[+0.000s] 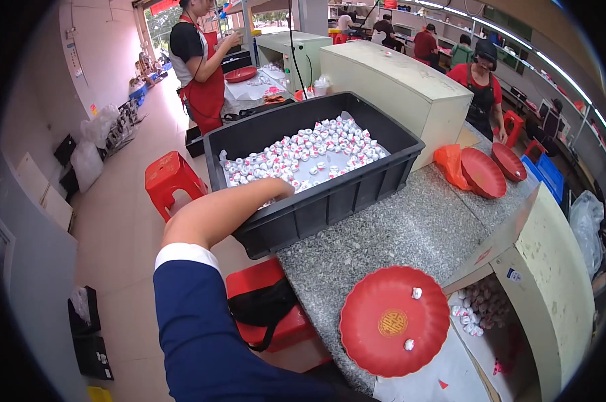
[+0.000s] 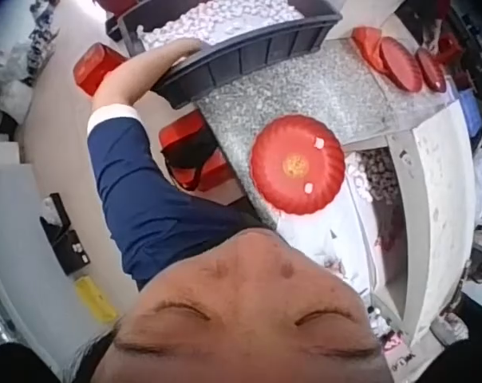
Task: Assembling small toy character heads by applying glue and attaching components.
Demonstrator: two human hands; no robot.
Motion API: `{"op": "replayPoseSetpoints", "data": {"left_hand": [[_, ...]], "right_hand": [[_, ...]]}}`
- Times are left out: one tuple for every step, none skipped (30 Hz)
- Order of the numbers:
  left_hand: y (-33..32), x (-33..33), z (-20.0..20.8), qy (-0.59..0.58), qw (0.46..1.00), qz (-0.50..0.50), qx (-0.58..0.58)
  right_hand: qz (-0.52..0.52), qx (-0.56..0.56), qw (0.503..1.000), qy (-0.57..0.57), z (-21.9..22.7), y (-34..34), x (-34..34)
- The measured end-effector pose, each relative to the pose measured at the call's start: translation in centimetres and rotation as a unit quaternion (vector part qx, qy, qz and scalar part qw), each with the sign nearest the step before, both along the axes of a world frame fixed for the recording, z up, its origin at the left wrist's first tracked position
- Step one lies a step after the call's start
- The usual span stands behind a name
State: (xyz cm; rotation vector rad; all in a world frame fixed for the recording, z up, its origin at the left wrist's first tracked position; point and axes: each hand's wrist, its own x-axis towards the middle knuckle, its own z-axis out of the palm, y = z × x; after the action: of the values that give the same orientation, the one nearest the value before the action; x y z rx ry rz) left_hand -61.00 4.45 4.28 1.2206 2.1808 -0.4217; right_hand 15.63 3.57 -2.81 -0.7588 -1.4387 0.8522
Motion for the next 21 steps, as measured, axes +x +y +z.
{"op": "replayPoseSetpoints", "data": {"left_hand": [[1.5, 0.6, 0.0, 0.069, 0.994, -0.002, 0.082], [2.1, 0.8, 0.3, 0.092, 0.989, -0.03, 0.111], [2.3, 2.2, 2.5, 0.118, 0.981, -0.06, 0.142], [2.2, 1.8, 2.5, 0.12, 0.981, -0.06, 0.141], [2.3, 1.5, 2.2, 0.115, 0.979, -0.054, 0.157], [2.5, 1.2, 1.8, 0.109, 0.978, -0.046, 0.175], [2.7, 1.2, 1.1, 0.108, 0.978, -0.048, 0.171], [2.7, 1.3, -0.5, 0.097, 0.967, -0.105, 0.211], [2.2, 1.1, -2.5, 0.087, 0.95, -0.162, 0.253], [1.0, -0.1, -6.6, -0.078, 0.95, -0.037, 0.3], [1.4, -0.3, -6.7, -0.082, 0.949, -0.043, 0.303], [2.1, -0.3, -6.4, -0.045, 0.955, -0.081, 0.281], [2.6, -0.3, -6.1, -0.006, 0.959, -0.117, 0.259], [3.4, 2.5, -2.6, 0.047, 0.971, -0.1, 0.214], [2.2, 2.5, -1.7, 0.049, 0.97, -0.096, 0.216], [1.0, 2.2, -1.1, 0.099, 0.975, -0.076, 0.182], [0.2, 2.1, -1.0, 0.145, 0.977, -0.055, 0.146], [0.5, 2.2, -0.4, 0.145, 0.977, -0.055, 0.147], [1.0, 2.3, 0.3, 0.158, 0.967, -0.025, 0.199], [1.3, 2.5, 0.8, 0.171, 0.953, 0.005, 0.251], [1.5, 2.3, 0.9, 0.173, 0.952, 0.001, 0.251]], "right_hand": [[0.225, 0.29, 0.93, -0.033, -0.1, 1.1, -0.3], [0.222, 0.285, 0.932, -0.034, -0.1, -0.2, -0.2], [-0.003, 0.016, 1.0, 0.002, 1.8, -2.9, -2.1], [-0.223, -0.255, 0.94, 0.04, 2.8, -4.3, -3.2], [-0.225, -0.255, 0.94, 0.04, 2.5, -4.4, -3.0], [-0.217, -0.248, 0.944, 0.036, 1.8, -4.3, -2.3], [-0.208, -0.245, 0.946, 0.032, 1.7, -4.0, -2.2], [-0.209, -0.248, 0.945, 0.032, 1.8, -3.8, -2.2], [-0.214, -0.247, 0.945, 0.028, 2.3, -3.8, -2.7], [-0.214, -0.246, 0.945, 0.023, 2.5, -3.7, -3.0], [-0.22, -0.242, 0.945, 0.024, 1.4, -2.4, -1.9], [0.015, 0.038, 0.999, 0.003, -0.5, 0.3, -0.1], [0.251, 0.31, 0.917, -0.023, -1.4, 1.8, 1.0], [0.243, 0.312, 0.918, -0.03, -0.5, 0.3, 0.2], [0.006, 0.036, 0.999, -0.007, 1.7, -2.0, -2.4], [-0.237, -0.248, 0.939, 0.016, 3.2, -3.7, -3.9], [-0.24, -0.248, 0.938, 0.013, 3.9, -3.8, -3.8], [-0.245, -0.309, 0.919, 0.005, 4.1, -3.4, -3.6], [-0.249, -0.37, 0.895, -0.002, 4.1, -3.1, -3.5], [-0.267, -0.37, 0.89, -0.004, 4.0, -3.1, -3.4], [-0.269, -0.372, 0.889, 0.0, 3.9, -3.3, -3.5]]}}
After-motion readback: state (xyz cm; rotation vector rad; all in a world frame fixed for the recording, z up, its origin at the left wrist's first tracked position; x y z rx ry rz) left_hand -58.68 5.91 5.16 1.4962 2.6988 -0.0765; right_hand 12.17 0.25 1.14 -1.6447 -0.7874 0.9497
